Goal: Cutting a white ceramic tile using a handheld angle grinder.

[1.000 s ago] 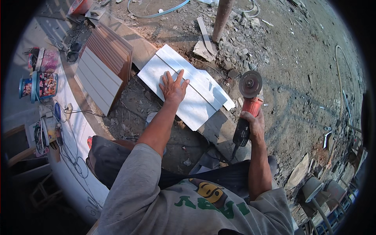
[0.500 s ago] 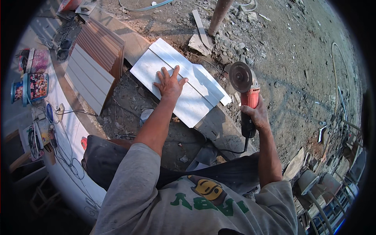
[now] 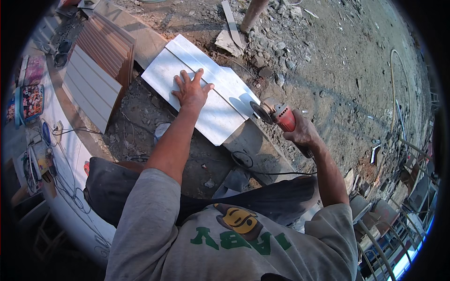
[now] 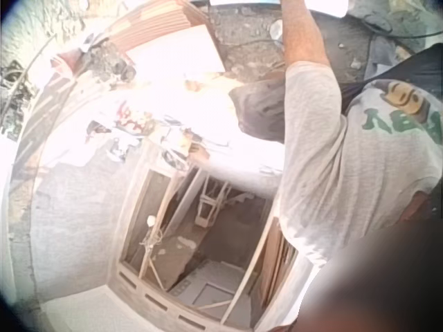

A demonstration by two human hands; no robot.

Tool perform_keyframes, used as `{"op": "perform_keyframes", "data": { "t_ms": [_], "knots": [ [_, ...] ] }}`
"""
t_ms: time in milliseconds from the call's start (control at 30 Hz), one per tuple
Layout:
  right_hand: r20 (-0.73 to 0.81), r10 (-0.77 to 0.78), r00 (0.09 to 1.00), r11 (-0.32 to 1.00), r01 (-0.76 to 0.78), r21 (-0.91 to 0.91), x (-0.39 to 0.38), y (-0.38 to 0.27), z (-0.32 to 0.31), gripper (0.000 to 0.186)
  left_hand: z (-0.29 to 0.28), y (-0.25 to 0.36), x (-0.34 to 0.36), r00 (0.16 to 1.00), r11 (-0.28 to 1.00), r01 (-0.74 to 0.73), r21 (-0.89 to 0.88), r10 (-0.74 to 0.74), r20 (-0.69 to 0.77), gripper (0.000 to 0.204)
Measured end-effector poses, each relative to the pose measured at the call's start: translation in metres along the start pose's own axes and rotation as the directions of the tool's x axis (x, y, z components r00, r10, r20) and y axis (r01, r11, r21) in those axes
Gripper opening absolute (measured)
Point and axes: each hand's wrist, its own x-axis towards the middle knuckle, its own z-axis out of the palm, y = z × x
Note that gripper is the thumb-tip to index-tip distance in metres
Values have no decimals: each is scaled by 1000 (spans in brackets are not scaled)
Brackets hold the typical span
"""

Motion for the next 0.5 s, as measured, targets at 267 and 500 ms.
{"op": "perform_keyframes", "data": {
  "t_ms": [267,500],
  "knots": [
    [8,-35,999,999,35,-33,2,12,2,59,-2,7,-2,999,999,38,6,-38,22,66],
    [40,10,999,995,-6,-96,2,20,6,61,2,9,-2,999,999,36,25,-36,20,67]
  ]
}}
